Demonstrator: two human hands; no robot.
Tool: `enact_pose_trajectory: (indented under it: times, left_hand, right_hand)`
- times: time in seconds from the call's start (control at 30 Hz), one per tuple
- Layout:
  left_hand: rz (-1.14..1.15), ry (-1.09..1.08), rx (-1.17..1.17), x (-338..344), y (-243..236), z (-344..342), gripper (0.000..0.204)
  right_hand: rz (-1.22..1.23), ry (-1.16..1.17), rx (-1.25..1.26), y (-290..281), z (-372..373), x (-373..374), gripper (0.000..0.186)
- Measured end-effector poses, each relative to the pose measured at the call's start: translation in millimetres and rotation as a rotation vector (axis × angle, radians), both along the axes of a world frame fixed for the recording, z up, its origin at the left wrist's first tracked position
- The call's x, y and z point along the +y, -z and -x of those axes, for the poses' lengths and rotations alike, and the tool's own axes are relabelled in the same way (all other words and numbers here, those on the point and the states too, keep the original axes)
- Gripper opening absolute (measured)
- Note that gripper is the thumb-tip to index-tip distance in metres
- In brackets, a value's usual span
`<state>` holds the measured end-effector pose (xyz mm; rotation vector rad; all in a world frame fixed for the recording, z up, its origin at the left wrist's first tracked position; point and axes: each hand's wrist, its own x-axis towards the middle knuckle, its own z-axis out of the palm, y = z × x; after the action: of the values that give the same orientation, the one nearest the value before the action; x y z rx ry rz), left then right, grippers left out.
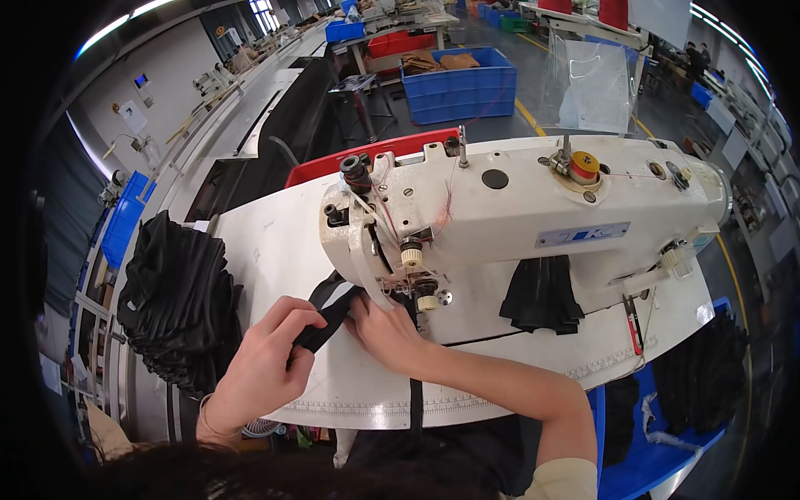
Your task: Sewing a black strap or border onto a leather accessory component using an industrial sewing machine.
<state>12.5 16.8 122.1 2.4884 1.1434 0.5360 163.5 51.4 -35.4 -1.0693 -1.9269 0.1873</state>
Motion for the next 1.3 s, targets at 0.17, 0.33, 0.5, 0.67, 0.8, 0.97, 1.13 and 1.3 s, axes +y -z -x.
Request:
enact_pose_trajectory:
  times: [0.17, 0.33, 0.5, 0.67, 0.8, 0.97, 1.13, 1.3]
  left_hand:
    - [-0.060, -0.034, 0.043, 29, -11, 5, 0.027]
    - [-0.442, -0.084, 0.386, 65, 14, 0, 0.025]
    - [-0.025, 0.089, -0.121, 15, 95, 3, 0.042]
    - [-0.286, 0.041, 0.090, 11, 96, 9, 0.038]
    - [-0.542, 0.263, 0.170, 17, 94, -30, 0.033]
    - [0.123, 0.063, -0.148, 43, 119, -36, 0.018]
    - [-0.034, 0.121, -0.120, 61, 140, -25, 0.043]
    - [-0.407, 0.175, 0.056, 73, 146, -28, 0.031]
  right_hand:
    - [0.016, 0.008, -0.103, -6, -6, 2, 0.020]
    - [-0.160, -0.507, -0.007, -6, -19, -31, 0.017]
    - [0.343, -0.269, 0.199, -17, -27, -42, 0.025]
    - [0.156, -0.072, -0.159, -20, -40, -67, 0.029]
    - [0.296, -0.339, -0.550, -11, -11, -44, 0.032]
    - [0.472, -0.711, -0.430, -18, -24, -62, 0.056]
    - [-0.047, -0.388, -0.804, -18, -71, -109, 0.080]
    - [0.127, -0.286, -0.591, -6, -84, -71, 0.069]
